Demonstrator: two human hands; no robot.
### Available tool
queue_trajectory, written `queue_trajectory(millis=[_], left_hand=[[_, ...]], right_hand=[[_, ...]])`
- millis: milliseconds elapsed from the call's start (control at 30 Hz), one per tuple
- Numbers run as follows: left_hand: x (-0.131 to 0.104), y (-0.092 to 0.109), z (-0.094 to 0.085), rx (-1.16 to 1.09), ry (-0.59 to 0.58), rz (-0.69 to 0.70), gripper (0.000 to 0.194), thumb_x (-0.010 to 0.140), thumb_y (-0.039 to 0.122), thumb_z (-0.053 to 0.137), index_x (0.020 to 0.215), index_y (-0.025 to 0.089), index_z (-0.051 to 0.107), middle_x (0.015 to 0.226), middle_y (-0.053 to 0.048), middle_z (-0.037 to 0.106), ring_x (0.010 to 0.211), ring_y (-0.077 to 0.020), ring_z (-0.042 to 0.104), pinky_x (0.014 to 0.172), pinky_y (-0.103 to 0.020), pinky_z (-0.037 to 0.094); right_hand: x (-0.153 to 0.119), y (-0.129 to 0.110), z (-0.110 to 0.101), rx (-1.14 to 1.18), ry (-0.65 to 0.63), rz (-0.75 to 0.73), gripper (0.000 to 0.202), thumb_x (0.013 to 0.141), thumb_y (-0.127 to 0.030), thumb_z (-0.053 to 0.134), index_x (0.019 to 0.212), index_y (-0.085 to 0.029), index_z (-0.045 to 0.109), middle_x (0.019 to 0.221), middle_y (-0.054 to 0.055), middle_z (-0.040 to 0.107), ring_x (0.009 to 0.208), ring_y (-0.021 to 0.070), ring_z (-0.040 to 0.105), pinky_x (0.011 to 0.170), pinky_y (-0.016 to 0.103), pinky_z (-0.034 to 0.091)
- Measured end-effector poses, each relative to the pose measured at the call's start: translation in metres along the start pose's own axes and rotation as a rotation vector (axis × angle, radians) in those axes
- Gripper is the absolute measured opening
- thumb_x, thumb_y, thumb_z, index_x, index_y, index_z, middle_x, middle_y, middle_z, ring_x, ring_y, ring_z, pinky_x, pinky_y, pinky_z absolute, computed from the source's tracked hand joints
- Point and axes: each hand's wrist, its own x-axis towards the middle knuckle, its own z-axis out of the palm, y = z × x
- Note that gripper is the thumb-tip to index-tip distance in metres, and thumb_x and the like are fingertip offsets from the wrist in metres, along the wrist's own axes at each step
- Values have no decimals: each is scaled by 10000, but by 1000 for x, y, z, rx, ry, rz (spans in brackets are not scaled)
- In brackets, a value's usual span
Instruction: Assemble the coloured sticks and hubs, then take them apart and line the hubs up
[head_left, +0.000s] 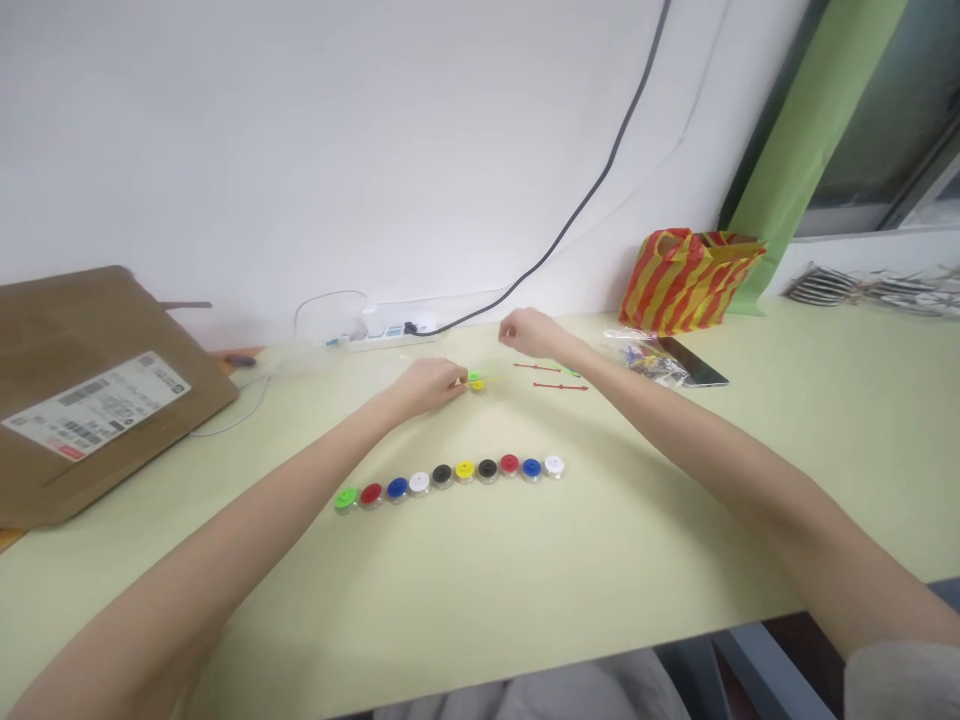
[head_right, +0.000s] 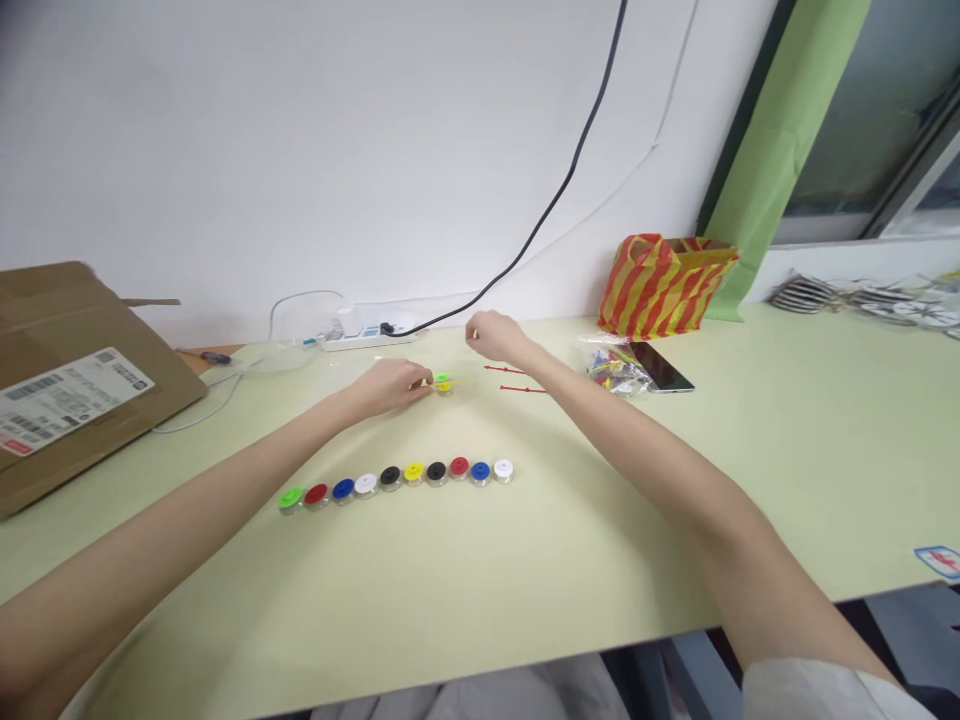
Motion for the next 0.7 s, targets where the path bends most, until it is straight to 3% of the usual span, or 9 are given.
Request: queue_trajectory(millis=[167,267,367,467,600,700], left_hand=[[-4,1,-7,35,12,12,266,943,401,556,915,214,744,874,-96,751,773,-251,646,612,-312,289],[-14,0,-17,40,50,-3,284,960,412,526,977,220,735,881,-84,751,780,-246,648,630,-309,304],[-29,-3,-23,39,145,-49,289,977,378,466,946,233,714,846,-68,736,743,-234,633,629,-313,295],[-46,-9,-19,53,217,-152,323,968,375,435,725,227,589,622,-41,597,582,-210,523,598,-323,245],[-56,-8,-12,-39,143,-181,385,936,374,448,596,223,348,519,-2,416,512,-176,381,589,-327,227],[-53,7,-20,-129,130,-148,401,922,372,459,605,219,267,522,25,316,510,-152,288,586,-323,229]], right_hand=[[1,53,-48,302,109,170,232,909,-160,619,1042,-71,787,946,135,787,831,181,697,710,256,497],[-9,71,-63,415,148,221,237,903,-151,622,1061,-59,772,951,148,786,821,173,697,696,256,508],[-21,73,-64,413,-46,209,221,877,-166,683,1069,-110,776,956,122,790,829,178,707,731,274,535],[-27,70,-62,380,-294,179,257,863,-169,718,1114,-153,769,983,104,793,873,192,724,758,291,553],[-29,61,-71,314,-417,134,255,852,-221,743,1097,-152,761,993,97,789,907,205,726,790,307,548],[-37,40,-83,284,-564,40,221,837,-326,757,964,-144,758,954,86,780,898,211,717,793,305,523]])
